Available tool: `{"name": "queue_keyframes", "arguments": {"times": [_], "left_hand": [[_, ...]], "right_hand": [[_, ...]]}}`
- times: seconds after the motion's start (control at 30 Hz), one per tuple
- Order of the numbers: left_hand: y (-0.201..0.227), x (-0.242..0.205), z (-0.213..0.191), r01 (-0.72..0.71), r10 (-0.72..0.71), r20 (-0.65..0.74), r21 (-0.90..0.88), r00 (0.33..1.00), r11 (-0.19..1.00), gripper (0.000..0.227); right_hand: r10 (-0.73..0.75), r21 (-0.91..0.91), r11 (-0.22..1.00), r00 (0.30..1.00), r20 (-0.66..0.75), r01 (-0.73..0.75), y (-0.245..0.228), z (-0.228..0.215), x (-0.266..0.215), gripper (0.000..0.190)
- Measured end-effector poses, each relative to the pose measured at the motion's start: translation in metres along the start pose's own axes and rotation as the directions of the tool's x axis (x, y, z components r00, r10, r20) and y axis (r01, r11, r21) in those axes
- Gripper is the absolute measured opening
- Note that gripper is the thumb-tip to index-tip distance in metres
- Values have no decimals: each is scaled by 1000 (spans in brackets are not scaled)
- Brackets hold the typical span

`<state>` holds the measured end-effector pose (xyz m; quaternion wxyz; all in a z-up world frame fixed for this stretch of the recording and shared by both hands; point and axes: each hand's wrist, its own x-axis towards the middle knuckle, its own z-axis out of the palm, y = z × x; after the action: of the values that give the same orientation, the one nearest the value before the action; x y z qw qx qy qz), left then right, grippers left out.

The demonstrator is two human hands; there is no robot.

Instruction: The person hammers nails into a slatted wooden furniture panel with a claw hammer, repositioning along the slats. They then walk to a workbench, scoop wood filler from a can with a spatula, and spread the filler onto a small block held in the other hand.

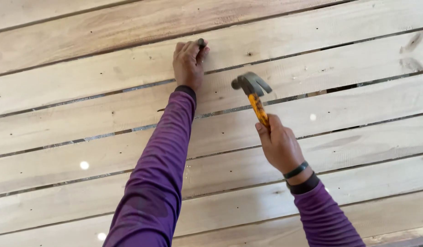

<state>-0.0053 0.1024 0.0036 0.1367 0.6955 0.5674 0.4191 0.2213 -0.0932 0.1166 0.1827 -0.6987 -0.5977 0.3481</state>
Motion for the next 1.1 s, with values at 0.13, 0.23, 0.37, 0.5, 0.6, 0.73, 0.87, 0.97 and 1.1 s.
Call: {"name": "queue_keyframes", "arguments": {"times": [0.13,0.23,0.37,0.5,0.6,0.73,0.87,0.97,1.1], "left_hand": [[-5,-5,3,-15,15,-7,0,1000,1000,11],[-4,0,3,-17,17,5,11,1000,1000,12],[-3,-3,3,-20,20,-5,-11,1000,1000,11],[0,-4,-1,-60,60,-2,8,998,998,11],[0,-1,1,-60,60,14,40,998,997,11],[1,-4,0,-23,23,10,48,1000,999,12],[-32,16,14,5,-5,-17,19,1000,1000,11],[-60,35,28,279,-301,-101,-192,948,941,11],[-67,81,30,38,-56,-134,-133,989,990,10]], "right_hand": [[-207,21,978,976,-71,209,-39,-32,21,24],[-322,5,945,933,-159,327,-72,-54,32,21],[-524,-45,844,802,-288,535,-87,-49,48,24],[-552,-31,820,777,-303,571,-72,-11,78,24],[-458,-105,888,882,-115,447,-65,-5,94,24],[-110,-55,992,994,28,112,-54,-13,86,24],[-366,-118,930,913,-183,349,2,3,93,24],[-51,-95,995,995,-82,44,18,10,87,25],[-46,-72,997,993,-108,39,23,18,88,25]]}}
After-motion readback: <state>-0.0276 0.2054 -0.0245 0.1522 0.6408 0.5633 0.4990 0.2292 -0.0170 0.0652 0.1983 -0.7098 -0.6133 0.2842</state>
